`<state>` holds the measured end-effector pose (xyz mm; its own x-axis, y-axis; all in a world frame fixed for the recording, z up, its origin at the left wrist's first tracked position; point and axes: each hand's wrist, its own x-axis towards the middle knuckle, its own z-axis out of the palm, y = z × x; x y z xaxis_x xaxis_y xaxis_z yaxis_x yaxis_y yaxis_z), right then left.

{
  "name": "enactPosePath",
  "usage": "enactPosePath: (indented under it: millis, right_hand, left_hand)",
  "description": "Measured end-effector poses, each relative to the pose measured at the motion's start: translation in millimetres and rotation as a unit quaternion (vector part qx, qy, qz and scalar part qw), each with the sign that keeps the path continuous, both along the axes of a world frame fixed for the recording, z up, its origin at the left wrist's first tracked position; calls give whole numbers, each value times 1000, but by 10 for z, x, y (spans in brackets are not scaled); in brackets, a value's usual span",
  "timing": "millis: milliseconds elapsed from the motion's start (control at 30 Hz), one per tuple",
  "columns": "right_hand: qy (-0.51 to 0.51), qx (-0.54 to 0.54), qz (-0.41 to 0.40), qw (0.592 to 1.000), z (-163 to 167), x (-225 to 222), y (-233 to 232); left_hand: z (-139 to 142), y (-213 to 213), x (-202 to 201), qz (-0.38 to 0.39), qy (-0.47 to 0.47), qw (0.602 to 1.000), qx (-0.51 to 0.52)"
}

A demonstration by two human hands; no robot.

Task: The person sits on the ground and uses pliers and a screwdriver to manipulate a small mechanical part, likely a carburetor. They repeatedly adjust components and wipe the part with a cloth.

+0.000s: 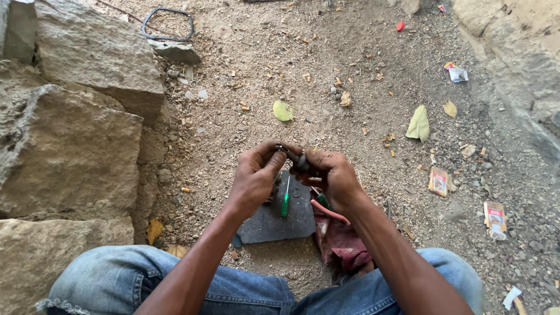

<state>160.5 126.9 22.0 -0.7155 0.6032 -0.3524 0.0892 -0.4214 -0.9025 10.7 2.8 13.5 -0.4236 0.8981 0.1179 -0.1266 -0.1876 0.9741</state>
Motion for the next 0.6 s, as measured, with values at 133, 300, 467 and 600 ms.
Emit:
enactPosePath:
  millis: [133, 300, 467, 600]
  right_hand:
    - [-98, 36, -127, 986, -102, -25, 62]
    - [-381, 384, 98, 835, -255, -40, 179]
    - [-489, 462, 272, 688, -635, -69, 6]
    - [-467, 526, 273, 656, -837, -68, -18]
  left_hand:
    - [21, -17, -126, 26, -75, 996, -29]
    - [70, -53, -242, 44, -176, 983, 38]
    - [197, -105, -258, 51, -308, 950, 3]
    - [309, -95, -294, 48, -329, 942, -49]
